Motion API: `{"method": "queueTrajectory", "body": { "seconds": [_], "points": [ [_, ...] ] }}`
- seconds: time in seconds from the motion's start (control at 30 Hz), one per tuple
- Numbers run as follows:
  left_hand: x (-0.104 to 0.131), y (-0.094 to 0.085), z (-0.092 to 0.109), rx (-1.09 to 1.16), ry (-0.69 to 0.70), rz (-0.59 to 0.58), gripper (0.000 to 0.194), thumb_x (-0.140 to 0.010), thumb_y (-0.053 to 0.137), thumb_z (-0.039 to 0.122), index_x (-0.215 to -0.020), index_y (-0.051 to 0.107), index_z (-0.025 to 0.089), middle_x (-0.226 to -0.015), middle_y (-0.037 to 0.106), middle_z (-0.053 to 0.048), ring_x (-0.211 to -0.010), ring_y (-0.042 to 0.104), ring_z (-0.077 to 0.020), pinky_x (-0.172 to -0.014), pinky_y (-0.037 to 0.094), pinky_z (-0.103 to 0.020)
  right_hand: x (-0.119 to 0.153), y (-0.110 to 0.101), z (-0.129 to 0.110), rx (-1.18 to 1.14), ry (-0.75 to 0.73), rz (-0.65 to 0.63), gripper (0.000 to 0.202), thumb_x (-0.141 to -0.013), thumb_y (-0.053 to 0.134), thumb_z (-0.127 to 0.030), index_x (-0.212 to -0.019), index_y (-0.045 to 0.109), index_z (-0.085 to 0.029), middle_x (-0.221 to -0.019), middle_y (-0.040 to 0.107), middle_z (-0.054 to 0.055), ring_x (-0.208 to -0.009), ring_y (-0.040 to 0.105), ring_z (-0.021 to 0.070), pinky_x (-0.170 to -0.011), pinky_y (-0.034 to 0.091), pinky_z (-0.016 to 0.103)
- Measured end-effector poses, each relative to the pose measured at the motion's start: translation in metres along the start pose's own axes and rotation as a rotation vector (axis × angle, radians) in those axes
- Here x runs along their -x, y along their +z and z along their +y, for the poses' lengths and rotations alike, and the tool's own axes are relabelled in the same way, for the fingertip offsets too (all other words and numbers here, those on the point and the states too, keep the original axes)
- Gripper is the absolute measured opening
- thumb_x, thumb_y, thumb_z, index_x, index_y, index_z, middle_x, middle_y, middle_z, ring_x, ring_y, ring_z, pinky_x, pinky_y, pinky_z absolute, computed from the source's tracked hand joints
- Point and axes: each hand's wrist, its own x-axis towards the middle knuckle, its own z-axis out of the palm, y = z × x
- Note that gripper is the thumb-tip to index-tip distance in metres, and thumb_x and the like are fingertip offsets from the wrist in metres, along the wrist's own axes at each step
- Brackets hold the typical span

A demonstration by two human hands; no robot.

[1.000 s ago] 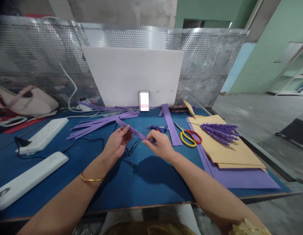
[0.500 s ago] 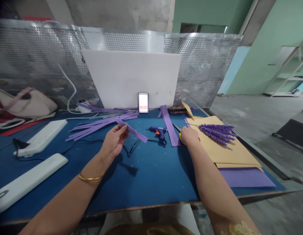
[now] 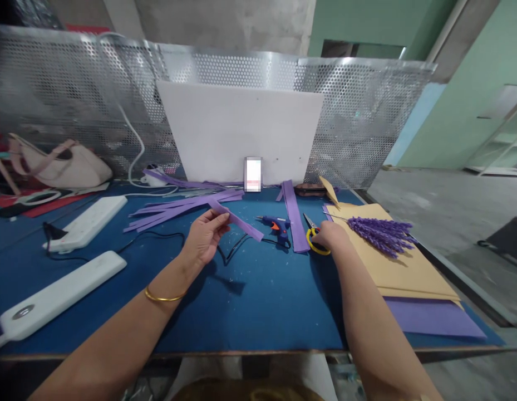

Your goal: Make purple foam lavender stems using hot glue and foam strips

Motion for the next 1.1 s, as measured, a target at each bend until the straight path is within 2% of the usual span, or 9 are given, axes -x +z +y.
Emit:
{"method": "queueTrajectory", "body": {
  "seconds": [0.27, 0.37, 0.47, 0.53, 0.6, 0.8, 0.93, 1.0, 1.1],
  "points": [
    [0.002, 0.002, -0.001, 0.015, 0.028, 0.013, 0.034, -0.049, 0.09, 0.025, -0.075, 0.07, 0.015, -0.071, 0.068, 0.001, -0.067, 0.065, -0.0132, -0.061, 0.048, -0.024, 0.01, -0.006, -0.003, 0.018, 0.019, 0.019, 0.024, -0.08, 0.067, -0.031, -0.094, 0.072, -0.013, -0.109, 0.072, 0.022, -0.105, 0.068, 0.0348, -0.08, 0.051, 0.039],
    [0.005, 0.005, -0.001, 0.014, 0.089, 0.004, 0.034, -0.05, 0.089, 0.024, -0.077, 0.069, 0.017, -0.073, 0.068, 0.001, -0.071, 0.065, -0.014, -0.065, 0.05, -0.026, 0.018, -0.016, -0.009, -0.08, 0.0, 0.196, 0.028, -0.088, 0.061, -0.038, -0.098, 0.068, -0.013, -0.112, 0.07, 0.023, -0.108, 0.066, 0.0351, -0.086, 0.05, 0.043],
    [0.009, 0.007, -0.002, 0.016, 0.134, -0.003, 0.034, -0.05, 0.089, 0.024, -0.076, 0.069, 0.017, -0.073, 0.068, 0.001, -0.071, 0.064, -0.0137, -0.066, 0.05, -0.027, 0.039, -0.026, -0.03, -0.664, -0.314, 0.586, 0.027, -0.091, 0.058, -0.045, -0.101, 0.06, -0.02, -0.11, 0.071, 0.014, -0.103, 0.067, 0.0265, -0.089, 0.051, 0.041],
    [0.01, 0.009, -0.002, 0.019, 0.143, -0.006, 0.034, -0.049, 0.09, 0.024, -0.075, 0.069, 0.018, -0.074, 0.068, 0.002, -0.071, 0.063, -0.0135, -0.066, 0.05, -0.026, 0.057, -0.029, -0.049, -1.089, -0.665, 0.565, 0.025, -0.089, 0.062, -0.046, -0.095, 0.054, -0.023, -0.118, 0.069, 0.011, -0.104, 0.067, 0.0226, -0.09, 0.052, 0.039],
    [0.012, 0.01, -0.002, 0.022, 0.146, -0.006, 0.033, -0.048, 0.09, 0.023, -0.073, 0.069, 0.018, -0.074, 0.068, 0.002, -0.072, 0.063, -0.0133, -0.065, 0.05, -0.026, 0.074, -0.027, -0.068, -1.25, -0.87, 0.421, 0.033, -0.08, 0.075, -0.044, -0.091, 0.052, -0.023, -0.124, 0.067, 0.01, -0.106, 0.067, 0.0225, -0.092, 0.052, 0.038],
    [0.015, 0.012, -0.007, -0.088, 0.137, -0.047, 0.029, -0.053, 0.089, 0.029, -0.072, 0.069, 0.018, -0.076, 0.069, 0.0, -0.075, 0.064, -0.0156, -0.068, 0.051, -0.027, 0.087, -0.011, -0.093, -1.148, -0.768, 0.502, 0.015, -0.087, 0.067, -0.032, -0.082, 0.056, -0.023, -0.093, 0.073, 0.004, -0.089, 0.067, 0.0197, -0.08, 0.05, 0.033],
    [0.023, 0.011, -0.013, -0.487, 0.037, -0.226, 0.028, -0.063, 0.085, 0.039, -0.074, 0.074, 0.017, -0.067, 0.069, -0.004, -0.065, 0.063, -0.0184, -0.057, 0.046, -0.026, 0.081, -0.008, -0.089, -0.987, -0.762, 0.687, 0.011, -0.09, 0.062, -0.026, -0.081, 0.058, -0.023, -0.088, 0.072, 0.003, -0.084, 0.066, 0.0199, -0.077, 0.049, 0.033],
    [0.031, 0.011, -0.013, -0.693, 0.158, -0.305, 0.023, -0.069, 0.082, 0.04, -0.066, 0.073, 0.019, -0.06, 0.067, -0.003, -0.058, 0.058, -0.0166, -0.056, 0.043, -0.026, 0.081, -0.01, -0.086, -0.871, -0.822, 0.757, 0.012, -0.093, 0.059, -0.024, -0.081, 0.058, -0.024, -0.091, 0.073, 0.004, -0.086, 0.067, 0.0203, -0.079, 0.048, 0.034],
    [0.041, 0.009, -0.007, -0.831, 0.56, -0.183, 0.018, -0.074, 0.08, 0.037, -0.063, 0.074, 0.024, -0.064, 0.068, -0.003, -0.065, 0.059, -0.0182, -0.068, 0.044, -0.028, 0.081, -0.012, -0.083, -0.785, -0.869, 0.821, 0.016, -0.096, 0.056, -0.023, -0.081, 0.057, -0.025, -0.092, 0.074, 0.004, -0.087, 0.068, 0.0192, -0.08, 0.047, 0.033]
  ]
}}
